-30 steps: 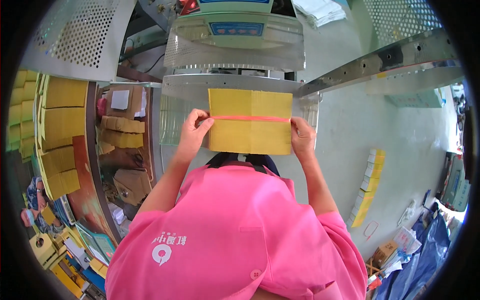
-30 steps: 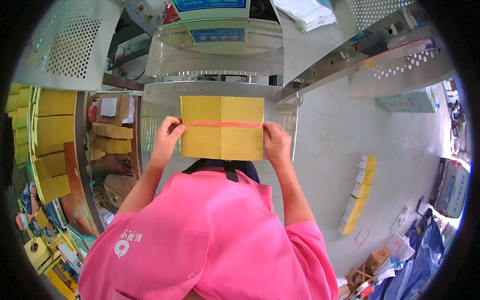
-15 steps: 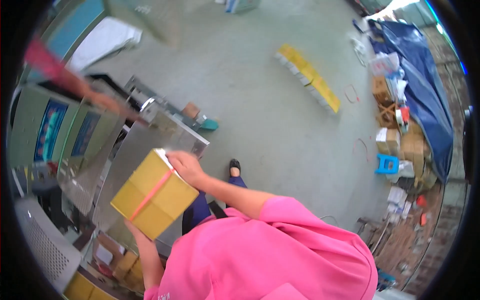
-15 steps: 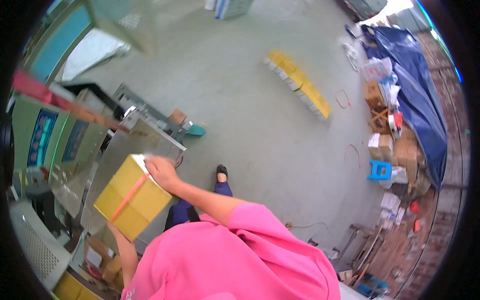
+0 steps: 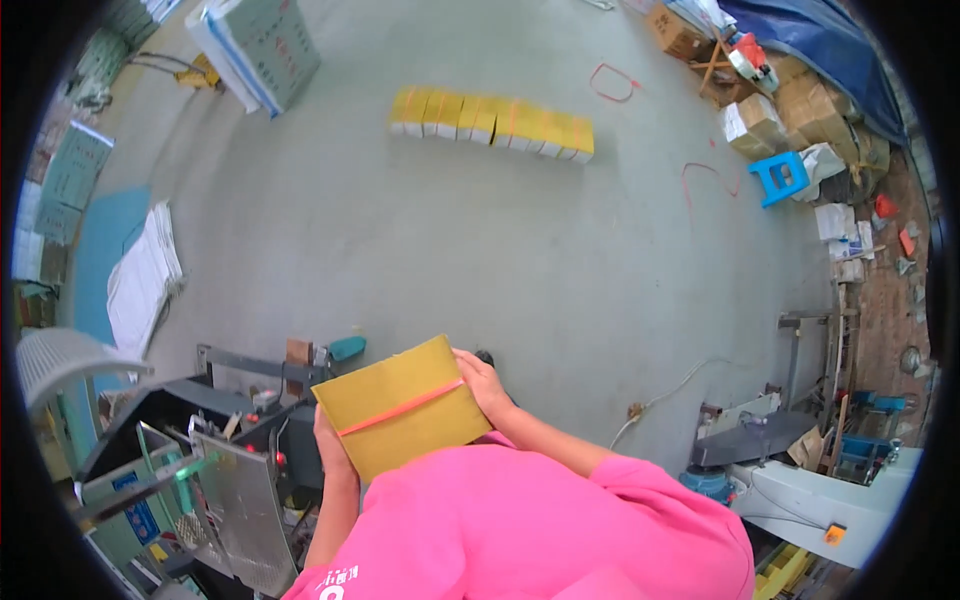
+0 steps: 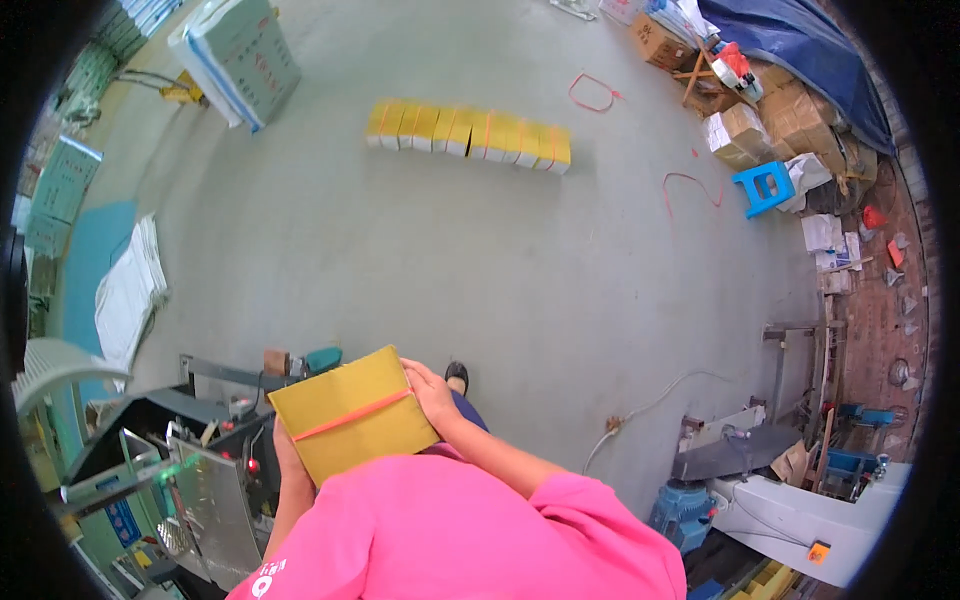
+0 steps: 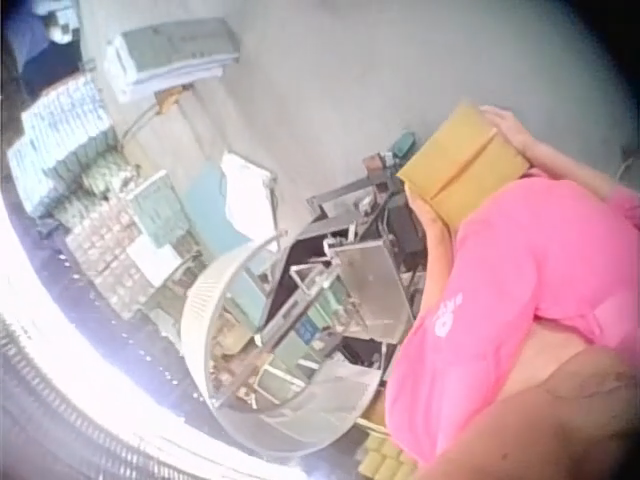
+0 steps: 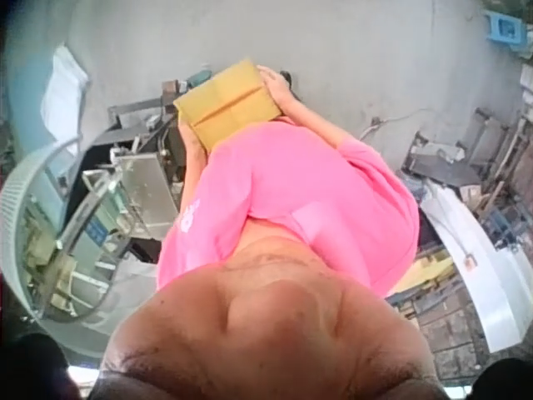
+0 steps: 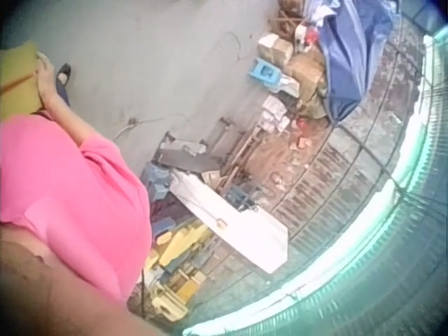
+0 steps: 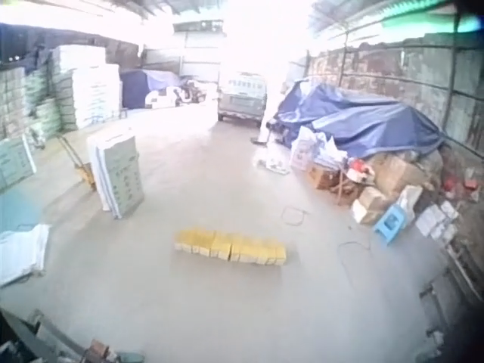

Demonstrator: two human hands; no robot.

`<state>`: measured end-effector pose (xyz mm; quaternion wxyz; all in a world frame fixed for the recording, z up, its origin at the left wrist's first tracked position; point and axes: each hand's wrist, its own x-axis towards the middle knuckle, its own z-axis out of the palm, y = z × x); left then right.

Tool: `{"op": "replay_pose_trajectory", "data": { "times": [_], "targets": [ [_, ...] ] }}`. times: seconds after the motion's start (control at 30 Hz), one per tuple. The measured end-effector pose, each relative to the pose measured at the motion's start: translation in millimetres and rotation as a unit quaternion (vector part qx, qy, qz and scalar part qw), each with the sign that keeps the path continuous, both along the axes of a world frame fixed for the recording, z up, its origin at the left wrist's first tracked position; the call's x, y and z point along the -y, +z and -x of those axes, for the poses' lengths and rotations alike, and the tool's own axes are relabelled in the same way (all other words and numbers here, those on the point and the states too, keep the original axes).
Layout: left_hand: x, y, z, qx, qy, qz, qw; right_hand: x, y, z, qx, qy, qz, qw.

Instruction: Binding, weighing, and stacking yellow paper-like bundles using industrial machinery and scales.

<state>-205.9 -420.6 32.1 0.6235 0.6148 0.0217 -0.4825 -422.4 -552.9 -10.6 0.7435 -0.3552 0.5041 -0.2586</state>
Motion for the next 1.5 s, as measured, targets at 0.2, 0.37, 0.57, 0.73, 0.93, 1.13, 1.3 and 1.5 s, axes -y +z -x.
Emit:
{"op": "replay_pose_trajectory", "data": {
  "times": [0.2, 0.37, 0.57, 0.73, 0.93, 1.13, 1.3, 1.5],
  "targets": [
    [137.4, 6.4, 32.1, -0.011, -0.022, 0.02, 0.999, 115.8, -0.4, 45.8, 0.029, -0.042, -0.049, 0.997],
    [235.1, 15.6, 5.7, 0.005, -0.081, 0.024, 0.996, 200.6, -5.3, 22.1, 0.055, -0.092, -0.063, 0.992],
    [369.7, -31.0, -67.7, -0.012, -0.097, 0.011, 0.995, 342.7, -13.4, -39.2, 0.026, -0.086, -0.101, 0.991],
    [533.2, -14.1, -147.9, 0.085, -0.245, 0.0, 0.966, 434.6, -21.4, -94.0, 0.109, -0.141, -0.126, 0.976],
    [674.8, 14.7, -227.6, 0.117, -0.324, -0.033, 0.938, 531.3, -37.1, -176.1, 0.192, -0.155, -0.119, 0.962],
    [776.3, -16.3, -282.0, 0.133, -0.311, -0.068, 0.939, 631.8, -74.6, -260.3, 0.131, -0.158, -0.141, 0.969],
    [866.8, -22.0, -341.4, 0.024, -0.309, -0.116, 0.944, 696.0, -104.6, -316.3, 0.107, -0.148, -0.222, 0.958],
    [988.2, -74.2, -399.7, 0.043, -0.451, -0.178, 0.874, 778.0, -130.6, -373.5, 0.165, -0.286, -0.298, 0.896]
  ]
}}
